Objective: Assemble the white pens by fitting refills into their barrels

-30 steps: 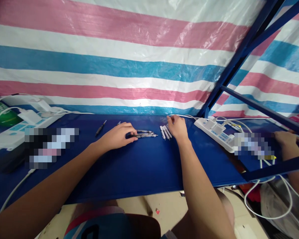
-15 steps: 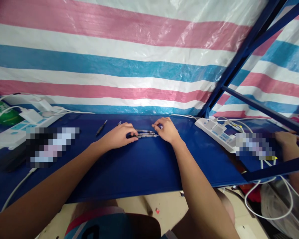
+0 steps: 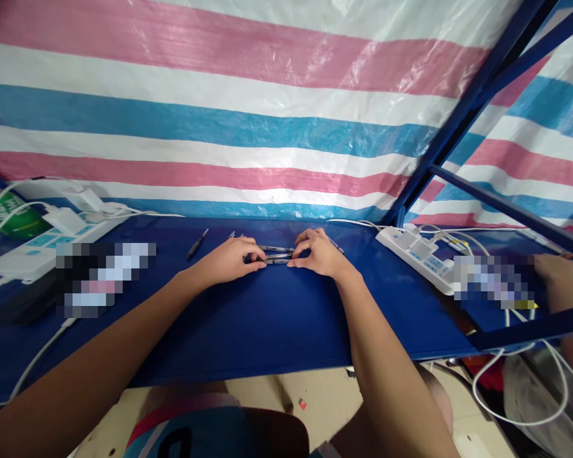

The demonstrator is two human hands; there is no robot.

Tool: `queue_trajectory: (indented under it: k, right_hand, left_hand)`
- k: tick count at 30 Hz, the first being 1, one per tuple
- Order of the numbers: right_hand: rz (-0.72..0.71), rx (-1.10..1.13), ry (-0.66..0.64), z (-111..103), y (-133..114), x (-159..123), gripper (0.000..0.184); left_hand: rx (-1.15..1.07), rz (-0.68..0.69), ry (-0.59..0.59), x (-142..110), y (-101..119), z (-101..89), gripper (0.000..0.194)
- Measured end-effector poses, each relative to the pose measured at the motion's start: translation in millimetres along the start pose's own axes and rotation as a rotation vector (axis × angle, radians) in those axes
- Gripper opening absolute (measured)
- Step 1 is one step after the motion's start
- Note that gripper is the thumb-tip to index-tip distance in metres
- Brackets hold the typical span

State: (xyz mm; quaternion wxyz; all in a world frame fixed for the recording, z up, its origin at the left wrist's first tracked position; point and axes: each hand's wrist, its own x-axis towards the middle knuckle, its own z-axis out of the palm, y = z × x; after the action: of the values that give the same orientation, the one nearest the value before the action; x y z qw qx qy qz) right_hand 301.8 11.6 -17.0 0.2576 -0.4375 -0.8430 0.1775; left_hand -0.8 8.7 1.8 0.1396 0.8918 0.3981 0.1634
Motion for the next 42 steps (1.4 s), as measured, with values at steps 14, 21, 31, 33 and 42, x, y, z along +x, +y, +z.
queue_trajectory:
  k: [14,21,31,33,42]
  right_hand:
    - [0.116,0.508,-0.053,-9.0,-31.5,0.9,0.040]
    - [0.123,0.680,0.003,-2.7,-43.3,3.8,0.042]
    - [0.109,0.681,0.040,1.4,-40.3,5.4,0.041]
    - [0.104,0.691,0.076,2.0,-40.0,5.7,0.041]
    - [0.099,0.716,0.048,4.5,-38.2,7.1,0.043]
  left_hand:
    - [0.009,0.104,0.128,-4.2,12.7,-7.2,0.025]
    - [0.044,0.132,0.159,-3.2,15.8,-9.4,0.034]
    - [0.090,0.161,0.188,-1.8,13.3,-7.0,0.036]
    - [0.089,0.163,0.198,-1.8,12.8,-6.4,0.035]
    - [0.086,0.173,0.211,-1.6,12.8,-5.8,0.031]
